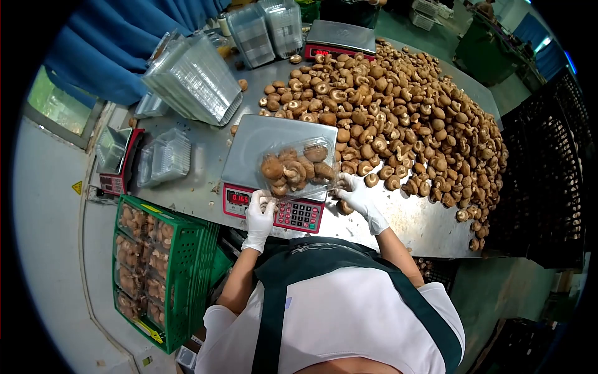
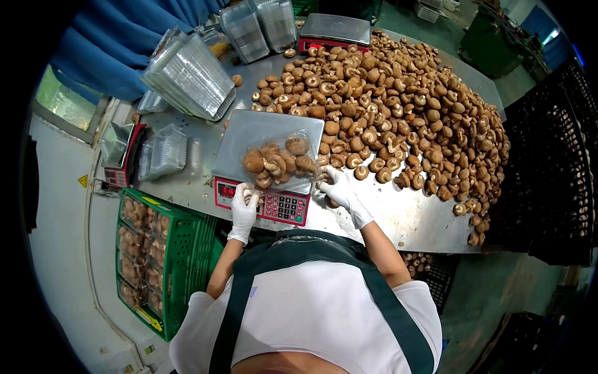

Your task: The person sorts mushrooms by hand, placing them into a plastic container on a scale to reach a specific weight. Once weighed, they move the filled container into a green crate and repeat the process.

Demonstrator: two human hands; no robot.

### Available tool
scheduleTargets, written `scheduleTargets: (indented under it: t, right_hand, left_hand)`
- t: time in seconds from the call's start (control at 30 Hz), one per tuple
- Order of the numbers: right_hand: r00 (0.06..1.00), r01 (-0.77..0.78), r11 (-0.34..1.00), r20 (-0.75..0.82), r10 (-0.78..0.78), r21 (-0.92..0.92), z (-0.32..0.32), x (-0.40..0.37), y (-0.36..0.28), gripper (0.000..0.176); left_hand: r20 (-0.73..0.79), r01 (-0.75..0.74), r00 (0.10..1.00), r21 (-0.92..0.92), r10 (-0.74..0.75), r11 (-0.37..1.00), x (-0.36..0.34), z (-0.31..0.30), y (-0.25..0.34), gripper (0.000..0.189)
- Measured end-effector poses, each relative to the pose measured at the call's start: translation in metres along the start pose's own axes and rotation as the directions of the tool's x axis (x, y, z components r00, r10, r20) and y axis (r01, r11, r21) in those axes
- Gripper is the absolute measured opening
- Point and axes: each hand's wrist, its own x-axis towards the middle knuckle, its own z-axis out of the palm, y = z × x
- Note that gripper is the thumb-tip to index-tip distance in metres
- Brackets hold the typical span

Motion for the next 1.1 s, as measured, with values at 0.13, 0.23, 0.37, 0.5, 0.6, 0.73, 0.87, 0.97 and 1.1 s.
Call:
scheduleTargets:
  t: [0.13, 0.23, 0.37, 0.5, 0.6, 0.73, 0.87, 0.97, 1.1]
  right_hand:
    - [0.999, -0.041, 0.986, -0.022, 0.046, 0.163, 0.001, -0.002, -0.012, 0.018]
    - [0.987, -0.065, 0.997, -0.148, 0.060, -0.029, 0.002, 0.007, -0.021, 0.016]
    - [0.977, -0.124, 0.990, -0.182, 0.110, -0.070, 0.007, 0.014, -0.043, 0.018]
    - [0.970, -0.168, 0.983, -0.163, 0.179, 0.077, 0.010, 0.017, -0.044, 0.014]
    - [0.971, -0.162, 0.985, -0.185, 0.150, -0.051, 0.007, 0.019, -0.045, 0.016]
    - [0.969, -0.179, 0.982, -0.184, 0.167, -0.052, 0.006, 0.021, -0.041, 0.019]
    - [0.971, -0.201, 0.961, -0.170, 0.169, -0.190, 0.004, 0.019, -0.045, 0.026]
    - [0.971, -0.115, 0.730, -0.230, -0.060, -0.674, -0.002, 0.022, -0.050, 0.044]
    - [0.919, -0.017, 0.718, -0.294, -0.263, -0.696, 0.001, 0.054, -0.077, 0.027]
  left_hand:
    - [0.112, 0.071, 0.991, -0.023, -0.068, 0.997, 0.007, -0.010, 0.022, 0.011]
    - [0.205, 0.112, 0.968, 0.161, -0.144, 0.981, 0.023, -0.023, 0.048, 0.013]
    - [0.171, -0.306, 0.951, 0.642, 0.259, 0.703, 0.040, -0.027, 0.079, 0.036]
    - [0.402, -0.492, 0.870, 0.740, 0.284, 0.459, 0.052, -0.003, 0.096, 0.074]
    - [0.495, -0.540, 0.841, 0.751, 0.218, 0.381, 0.060, 0.015, 0.083, 0.079]
    - [0.512, -0.606, 0.796, 0.679, 0.324, 0.415, 0.077, 0.009, 0.087, 0.065]
    - [0.279, -0.569, 0.816, 0.540, 0.506, 0.621, 0.105, -0.006, 0.096, 0.057]
    - [0.070, -0.562, 0.706, 0.661, 0.705, 0.498, 0.114, -0.006, 0.121, 0.068]
    - [-0.042, -0.525, 0.697, 0.651, 0.716, 0.548, 0.111, 0.006, 0.101, 0.067]
